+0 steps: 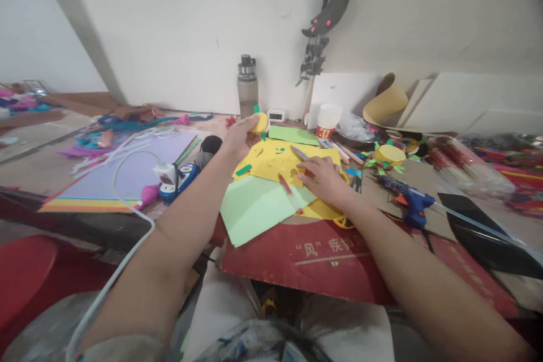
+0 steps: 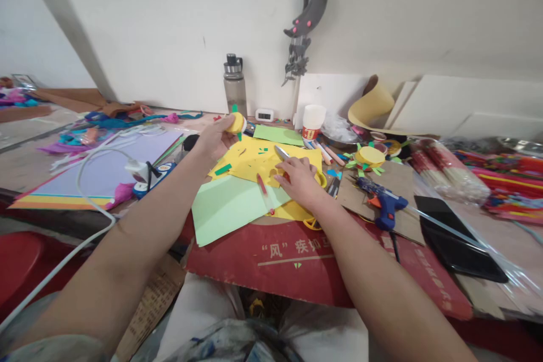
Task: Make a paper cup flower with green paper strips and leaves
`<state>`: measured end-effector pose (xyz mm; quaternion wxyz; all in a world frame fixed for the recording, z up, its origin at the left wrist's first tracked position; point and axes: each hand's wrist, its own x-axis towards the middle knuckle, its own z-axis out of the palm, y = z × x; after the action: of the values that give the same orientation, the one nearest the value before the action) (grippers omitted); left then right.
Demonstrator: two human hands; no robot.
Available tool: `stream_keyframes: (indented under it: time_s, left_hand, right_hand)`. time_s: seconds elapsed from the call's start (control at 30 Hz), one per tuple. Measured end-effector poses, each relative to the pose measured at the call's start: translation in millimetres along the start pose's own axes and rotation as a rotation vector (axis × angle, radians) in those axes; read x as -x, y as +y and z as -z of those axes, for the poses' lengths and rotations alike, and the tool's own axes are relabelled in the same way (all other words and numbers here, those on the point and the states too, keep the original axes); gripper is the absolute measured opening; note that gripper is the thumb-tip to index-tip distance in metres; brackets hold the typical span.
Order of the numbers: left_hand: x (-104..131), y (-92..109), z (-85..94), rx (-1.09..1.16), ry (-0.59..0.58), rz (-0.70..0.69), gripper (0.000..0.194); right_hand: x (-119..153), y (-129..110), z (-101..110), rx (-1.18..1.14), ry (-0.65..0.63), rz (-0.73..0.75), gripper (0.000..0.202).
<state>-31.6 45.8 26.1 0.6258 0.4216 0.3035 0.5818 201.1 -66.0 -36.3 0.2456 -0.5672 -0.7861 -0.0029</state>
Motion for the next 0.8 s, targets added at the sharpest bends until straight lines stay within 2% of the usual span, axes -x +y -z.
stream_keyframes:
  time_s: [0.1, 0.23, 0.37, 0.47, 0.63, 0.8]
  left_hand:
    - [5.0, -11.1, -1.8, -0.244, -0.115, 0.053, 0.021]
    - [9.7, -21.5, -4.0, -0.481, -0.175, 0.078, 0.027]
    - [13.5, -23.4, -3.5, -0.709, -0.269, 0.165, 0.036]
    - [17.8, -22.1, -4.4, -0.871, -0.351, 0.209, 0.034]
    - [25.7, -18.9, -12.3, -1.254, -0.352, 0.135, 0.029]
    - [25.2, -18.4, -14.9, -1.536, -0.351, -0.034, 0.033]
  right_hand:
    - [0.3, -1.4, 2.1, 0.008, -0.006, -0.013, 0.028]
    - [0.3, -4.4, 4.2, 0.013, -0.013, -0.04, 0.027]
    - [0.0, -5.5, 4.6, 0.014, -0.015, -0.05, 0.025]
    - [0.0, -3.4, 3.0, 0.002, 0.006, -0.026, 0.024]
    - [-1.1, 0.3, -0.1, -0.021, 0.042, -0.001, 0.024]
    - [-2.2, -3.9, 5.2, -0.018, 0.014, -0.064, 0.024]
